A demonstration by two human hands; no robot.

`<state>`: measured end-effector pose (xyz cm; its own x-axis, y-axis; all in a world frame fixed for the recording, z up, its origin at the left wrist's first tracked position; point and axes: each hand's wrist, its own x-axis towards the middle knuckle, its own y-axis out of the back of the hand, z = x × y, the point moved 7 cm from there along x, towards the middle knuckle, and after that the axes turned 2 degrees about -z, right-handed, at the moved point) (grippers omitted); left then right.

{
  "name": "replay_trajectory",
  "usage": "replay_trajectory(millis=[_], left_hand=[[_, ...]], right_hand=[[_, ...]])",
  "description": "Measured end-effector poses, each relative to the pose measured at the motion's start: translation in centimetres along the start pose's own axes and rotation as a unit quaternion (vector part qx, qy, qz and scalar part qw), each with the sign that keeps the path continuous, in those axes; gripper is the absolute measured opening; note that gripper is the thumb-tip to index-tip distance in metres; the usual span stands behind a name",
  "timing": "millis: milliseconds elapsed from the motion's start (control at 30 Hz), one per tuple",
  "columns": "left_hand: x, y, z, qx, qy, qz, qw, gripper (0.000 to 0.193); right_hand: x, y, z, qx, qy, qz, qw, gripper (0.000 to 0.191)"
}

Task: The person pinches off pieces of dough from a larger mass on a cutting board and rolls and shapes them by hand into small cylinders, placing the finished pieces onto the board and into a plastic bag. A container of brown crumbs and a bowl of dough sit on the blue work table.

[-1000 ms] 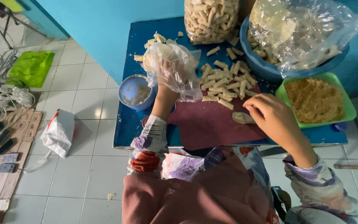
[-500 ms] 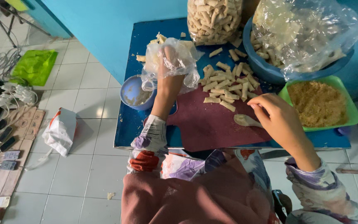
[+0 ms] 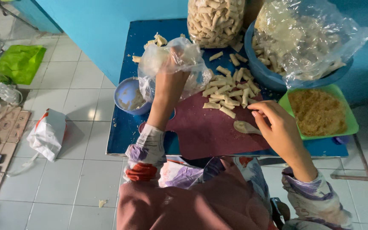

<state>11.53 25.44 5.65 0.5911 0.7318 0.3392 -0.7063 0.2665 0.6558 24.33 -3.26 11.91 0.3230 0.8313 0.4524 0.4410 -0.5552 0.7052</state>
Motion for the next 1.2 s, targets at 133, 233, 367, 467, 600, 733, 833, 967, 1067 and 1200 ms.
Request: replay_trajectory(millis=[133,233,367,467,600,733,833,967,1067,1200], left_hand=[[-2.0,3.6,5.3,0.266,-0.148,0.114,0.946,0.049],[-4.2,5.9,6.9,0.260,-0.197,0.178,0.928,0.048],[-7.2,7.7,8.3,0.187,-0.198,0.182,0.945,0.051],[-9.6,8.5,8.8,0.219,-0.077,0.129,0.964,0.045],[-14.7,10.5,9.8,0.164,-0.002,0.170,0.972,0.044],[-17.3,9.7,9.5,0.210,-0.017,0.180,0.961,0.039],[-16.5,6.5,8.6,0.252,-0.028,0.149,0.956,0.039],[-15.8,3.9,8.0,0.262,-0.045,0.124,0.956,0.036],[-17.0,4.6,7.5,0.119,-0.094,0.035,0.988,0.019],[-17.4,7.3,5.5,0.063,0.008,0.044,0.997,0.021]], right_hand=[[-0.2,0.2,0.0,-0.026,0.022,0.004,0.999,0.016],[-0.4,0.3,0.3,-0.020,0.004,-0.001,1.000,0.016],[-0.5,0.6,0.2,-0.025,0.007,0.008,1.000,0.017],[-0.6,0.7,0.2,0.000,0.006,0.009,1.000,0.020],[-0.7,0.8,0.3,0.008,-0.002,0.008,1.000,0.021],[-0.8,0.6,0.2,-0.005,0.002,0.011,1.000,0.021],[-0.8,0.2,-0.2,-0.013,0.025,0.014,0.999,0.019],[-0.6,-0.7,-0.4,0.012,0.012,-0.009,1.000,0.018],[-0.8,-0.3,-0.9,-0.004,0.040,-0.002,0.999,0.018],[-1.3,0.3,-0.8,-0.020,0.044,-0.004,0.999,0.018]])
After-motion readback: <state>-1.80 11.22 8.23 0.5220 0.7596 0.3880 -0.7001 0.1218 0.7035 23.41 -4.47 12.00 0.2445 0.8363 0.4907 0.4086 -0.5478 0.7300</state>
